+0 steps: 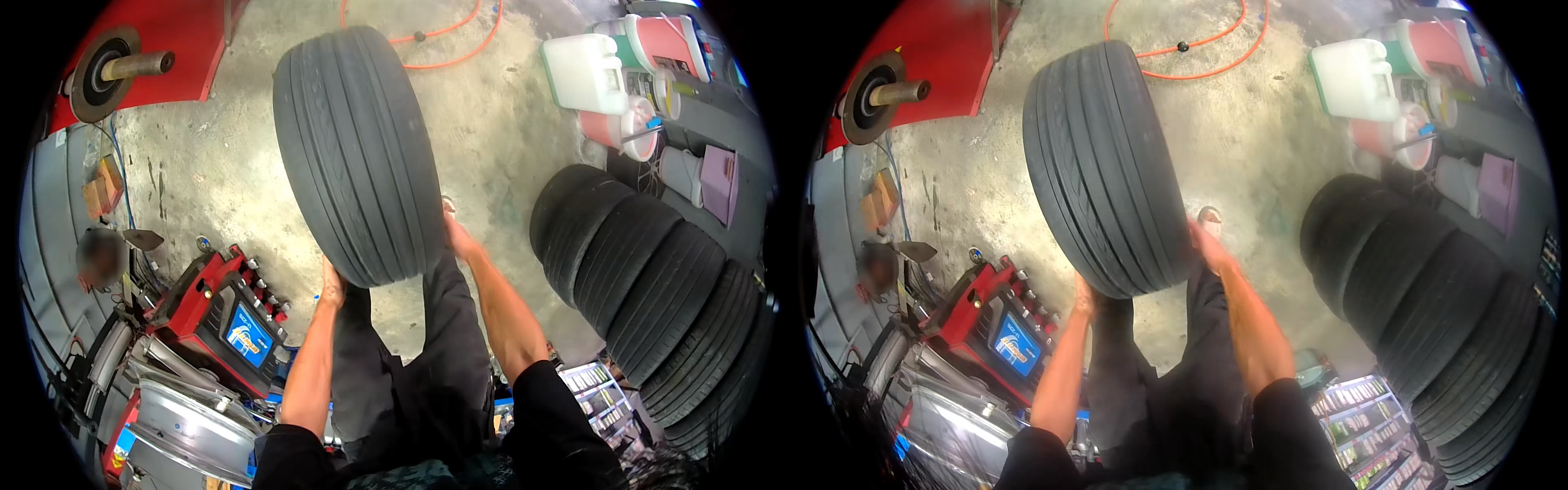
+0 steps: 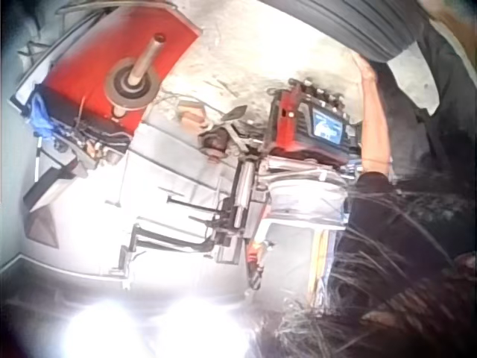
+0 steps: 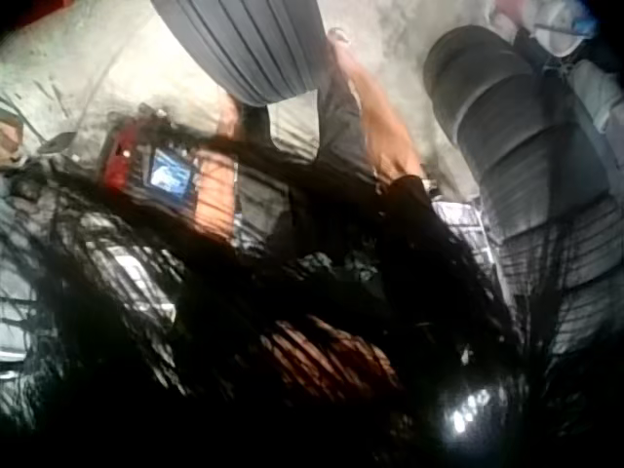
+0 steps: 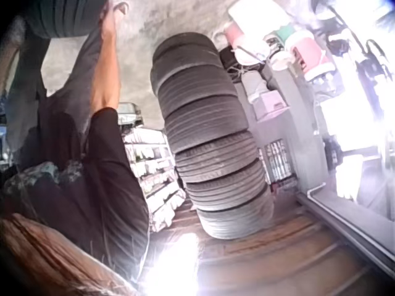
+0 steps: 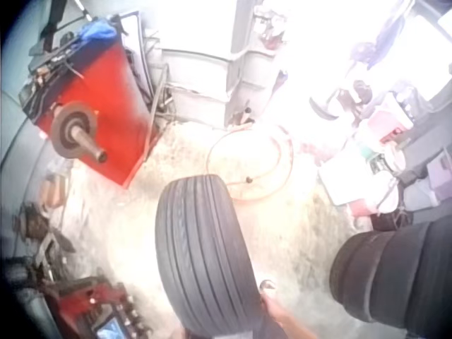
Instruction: The person removes a nail from a tire using pliers and then prepares the inner tire surface by buffing it with an air-powered grinder.
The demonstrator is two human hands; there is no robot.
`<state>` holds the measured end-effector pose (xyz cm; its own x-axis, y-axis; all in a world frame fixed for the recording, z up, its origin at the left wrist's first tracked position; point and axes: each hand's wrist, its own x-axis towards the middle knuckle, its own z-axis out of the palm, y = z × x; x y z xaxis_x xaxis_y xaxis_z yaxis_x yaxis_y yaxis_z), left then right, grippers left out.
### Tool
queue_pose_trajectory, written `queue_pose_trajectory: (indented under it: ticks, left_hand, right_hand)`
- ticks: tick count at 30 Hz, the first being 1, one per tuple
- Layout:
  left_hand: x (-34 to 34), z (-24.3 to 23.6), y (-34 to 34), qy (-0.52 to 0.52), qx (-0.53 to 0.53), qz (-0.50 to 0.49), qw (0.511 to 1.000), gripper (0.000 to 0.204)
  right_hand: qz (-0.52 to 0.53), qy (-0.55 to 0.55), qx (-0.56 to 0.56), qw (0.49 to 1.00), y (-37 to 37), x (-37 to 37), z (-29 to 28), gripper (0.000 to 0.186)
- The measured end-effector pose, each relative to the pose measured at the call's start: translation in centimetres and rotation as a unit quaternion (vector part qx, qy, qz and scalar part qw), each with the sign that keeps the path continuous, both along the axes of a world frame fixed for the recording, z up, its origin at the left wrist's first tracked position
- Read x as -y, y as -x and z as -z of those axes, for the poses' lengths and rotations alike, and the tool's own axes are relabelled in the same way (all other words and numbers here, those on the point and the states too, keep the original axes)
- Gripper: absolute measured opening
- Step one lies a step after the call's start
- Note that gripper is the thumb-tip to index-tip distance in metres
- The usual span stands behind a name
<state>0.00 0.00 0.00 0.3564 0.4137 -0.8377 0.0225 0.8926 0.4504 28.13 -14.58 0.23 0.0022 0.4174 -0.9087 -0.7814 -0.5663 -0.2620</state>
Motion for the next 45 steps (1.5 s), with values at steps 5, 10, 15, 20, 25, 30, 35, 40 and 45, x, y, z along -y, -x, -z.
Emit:
queue_pose_trajectory:
  ticks: [5, 10, 15, 20, 25, 30, 35, 40, 45]
  left_hand:
    - [-1.7, -2.9, -0.8, -0.004, -0.024, -0.105, 0.994, 0.083]
    - [-8.9, -15.3, -9.4, 0.037, -0.102, -0.048, 0.993, 0.09]
    - [-8.5, -16.1, -9.7, -0.03, -0.127, 0.032, 0.991, 0.09]
    - [-8.6, -10.8, -7.3, -0.051, -0.093, 0.083, 0.991, 0.086]
    - [-8.5, -3.5, -0.1, 0.099, 0.102, -0.005, 0.99, 0.092]
    - [-8.5, 2.7, -0.4, 0.153, 0.326, -0.117, 0.925, 0.1]
    - [-7.3, 5.5, -2.2, 0.102, 0.362, -0.171, 0.911, 0.109]
    - [-6.8, 5.1, -2.3, 0.101, 0.381, -0.152, 0.907, 0.11]
    - [-6.7, 4.8, -2.2, 0.096, 0.385, -0.138, 0.908, 0.111]
  right_hand:
    - [0.068, 0.024, 0.159, 0.985, 3.9, -4.5, -4.8, 0.069]
    - [-0.007, 0.032, 0.207, 0.978, -0.8, -8.9, -11.5, 0.079]
    - [-0.057, -0.011, 0.2, 0.978, -2.5, -11.1, -16.6, 0.09]
    - [-0.113, 0.023, 0.43, 0.896, -0.3, -12.3, -12.5, 0.084]
    - [-0.255, -0.033, 0.687, 0.679, 4.6, -16.0, -16.0, 0.091]
    - [-0.324, -0.104, 0.755, 0.561, 5.9, -17.9, -15.2, 0.085]
    - [-0.355, -0.106, 0.758, 0.537, 6.4, -18.4, -14.5, 0.075]
    - [-0.367, -0.096, 0.755, 0.534, 6.2, -18.3, -14.4, 0.066]
    - [-0.364, -0.111, 0.76, 0.527, 6.1, -17.4, -14.0, 0.065]
